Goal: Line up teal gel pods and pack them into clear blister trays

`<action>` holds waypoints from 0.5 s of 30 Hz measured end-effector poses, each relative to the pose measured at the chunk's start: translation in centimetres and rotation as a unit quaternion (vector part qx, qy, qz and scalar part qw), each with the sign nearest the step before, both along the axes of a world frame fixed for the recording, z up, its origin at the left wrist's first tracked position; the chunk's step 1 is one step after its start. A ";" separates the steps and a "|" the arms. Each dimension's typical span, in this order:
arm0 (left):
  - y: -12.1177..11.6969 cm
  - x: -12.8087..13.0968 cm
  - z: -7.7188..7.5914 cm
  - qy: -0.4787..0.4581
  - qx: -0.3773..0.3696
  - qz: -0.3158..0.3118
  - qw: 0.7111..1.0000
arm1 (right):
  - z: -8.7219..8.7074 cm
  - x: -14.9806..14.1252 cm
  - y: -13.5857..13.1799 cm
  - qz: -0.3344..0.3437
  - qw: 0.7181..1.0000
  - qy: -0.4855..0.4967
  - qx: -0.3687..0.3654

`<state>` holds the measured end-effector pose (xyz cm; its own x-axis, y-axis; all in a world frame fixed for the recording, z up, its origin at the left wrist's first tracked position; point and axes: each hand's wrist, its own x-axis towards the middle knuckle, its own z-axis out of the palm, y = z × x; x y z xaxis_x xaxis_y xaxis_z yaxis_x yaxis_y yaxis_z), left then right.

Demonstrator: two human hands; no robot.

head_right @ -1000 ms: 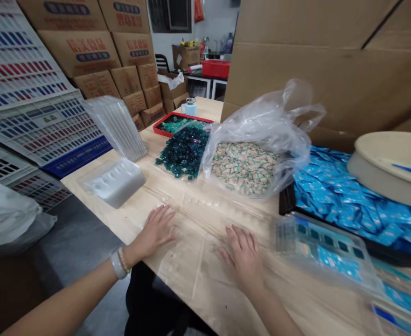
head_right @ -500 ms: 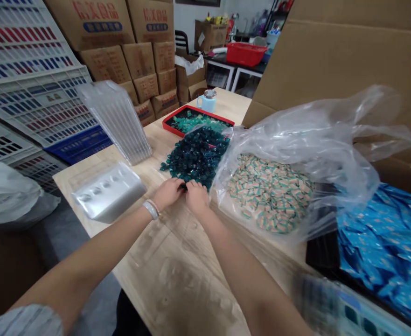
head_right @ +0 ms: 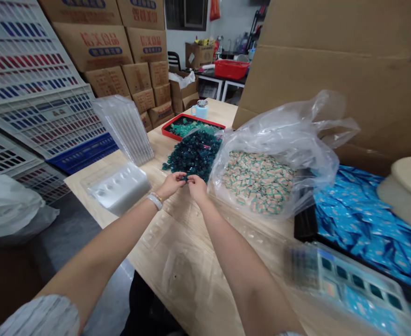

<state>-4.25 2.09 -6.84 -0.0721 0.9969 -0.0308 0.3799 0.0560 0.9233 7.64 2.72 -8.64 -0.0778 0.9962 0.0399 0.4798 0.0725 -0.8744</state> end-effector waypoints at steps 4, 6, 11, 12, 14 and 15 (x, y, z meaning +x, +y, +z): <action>-0.4 0.3 0.3 -0.169 -0.008 0.019 0.985 | 1.0 -0.1 0.1 -0.022 0.999 0.047 0.005; -0.6 0.7 0.6 -0.246 -0.015 0.021 0.969 | 1.7 0.2 0.2 -0.027 0.998 0.057 0.007; -0.6 1.9 0.8 -0.365 -0.034 0.017 0.930 | 3.2 1.4 0.5 -0.011 0.997 0.081 -0.003; -0.5 2.1 0.8 -0.375 -0.038 0.013 0.926 | 3.3 1.8 0.6 -0.004 0.996 0.087 -0.006; -0.2 2.7 0.8 -0.385 -0.050 0.006 0.922 | 3.4 2.5 0.7 0.008 0.995 0.101 -0.013; -0.1 3.1 0.8 -0.387 -0.056 0.005 0.920 | 3.4 2.9 0.7 0.012 0.994 0.109 -0.016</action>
<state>-1.20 2.03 -6.01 0.0060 0.9837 -0.1798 -0.3896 0.1679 0.9055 10.56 3.46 -5.28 -0.0941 0.9952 0.0275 0.2773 0.0528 -0.9593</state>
